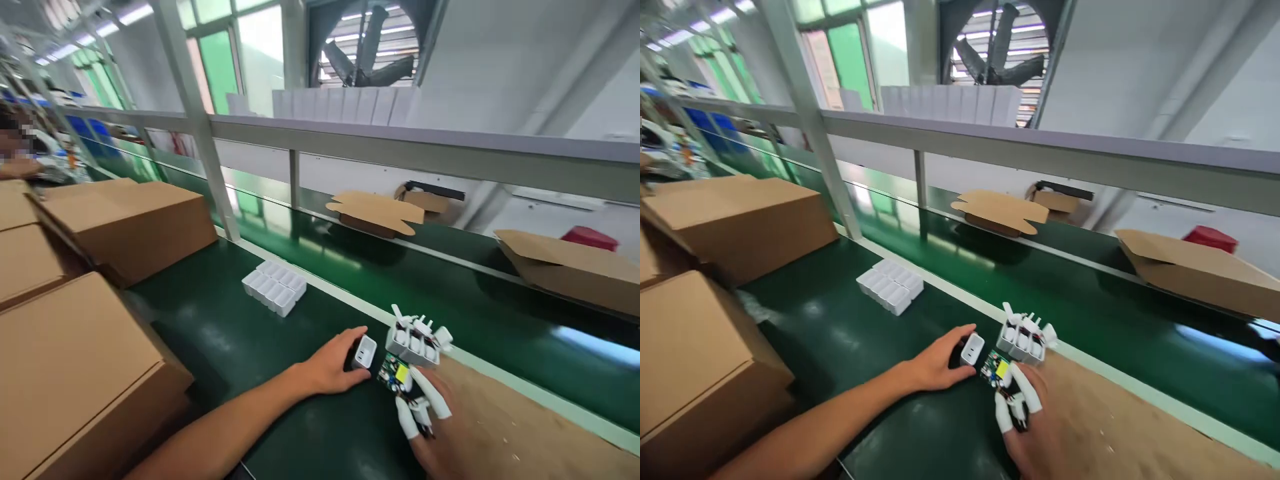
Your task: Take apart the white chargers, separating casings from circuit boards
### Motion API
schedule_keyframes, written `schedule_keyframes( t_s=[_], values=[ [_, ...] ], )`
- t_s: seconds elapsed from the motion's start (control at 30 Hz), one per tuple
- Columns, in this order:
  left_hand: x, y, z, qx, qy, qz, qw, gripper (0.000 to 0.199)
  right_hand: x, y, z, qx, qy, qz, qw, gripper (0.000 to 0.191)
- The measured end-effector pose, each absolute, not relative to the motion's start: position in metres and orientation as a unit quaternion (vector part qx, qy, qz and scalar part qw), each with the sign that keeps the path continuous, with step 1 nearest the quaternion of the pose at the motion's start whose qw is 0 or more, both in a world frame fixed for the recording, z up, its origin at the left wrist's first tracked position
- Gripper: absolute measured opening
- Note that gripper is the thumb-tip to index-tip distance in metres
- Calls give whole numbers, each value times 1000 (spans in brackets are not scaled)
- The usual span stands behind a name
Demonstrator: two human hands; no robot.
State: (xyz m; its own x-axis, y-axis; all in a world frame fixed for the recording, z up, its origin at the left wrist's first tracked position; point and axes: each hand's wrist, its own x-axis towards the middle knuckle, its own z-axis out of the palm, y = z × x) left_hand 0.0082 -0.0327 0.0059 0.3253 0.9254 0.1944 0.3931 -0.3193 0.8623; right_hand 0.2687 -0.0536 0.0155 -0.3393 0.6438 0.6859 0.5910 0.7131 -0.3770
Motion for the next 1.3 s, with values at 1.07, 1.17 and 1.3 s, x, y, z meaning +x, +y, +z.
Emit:
schedule_keyframes(
  t_s=[1.07, 1.17, 1.3],
  values=[
    [16, -35, -1, 854, 336, 365, 159, 71, 255, -75, 20, -358, -842, 3, 403, 66],
    [16, -35, -2, 857, 327, 370, 149, 72, 254, -75, 19, -362, -841, -8, 402, 67],
    [17, -35, -2, 857, 320, 379, 141, 74, 254, -75, 18, -363, -840, -15, 402, 71]
  ],
)
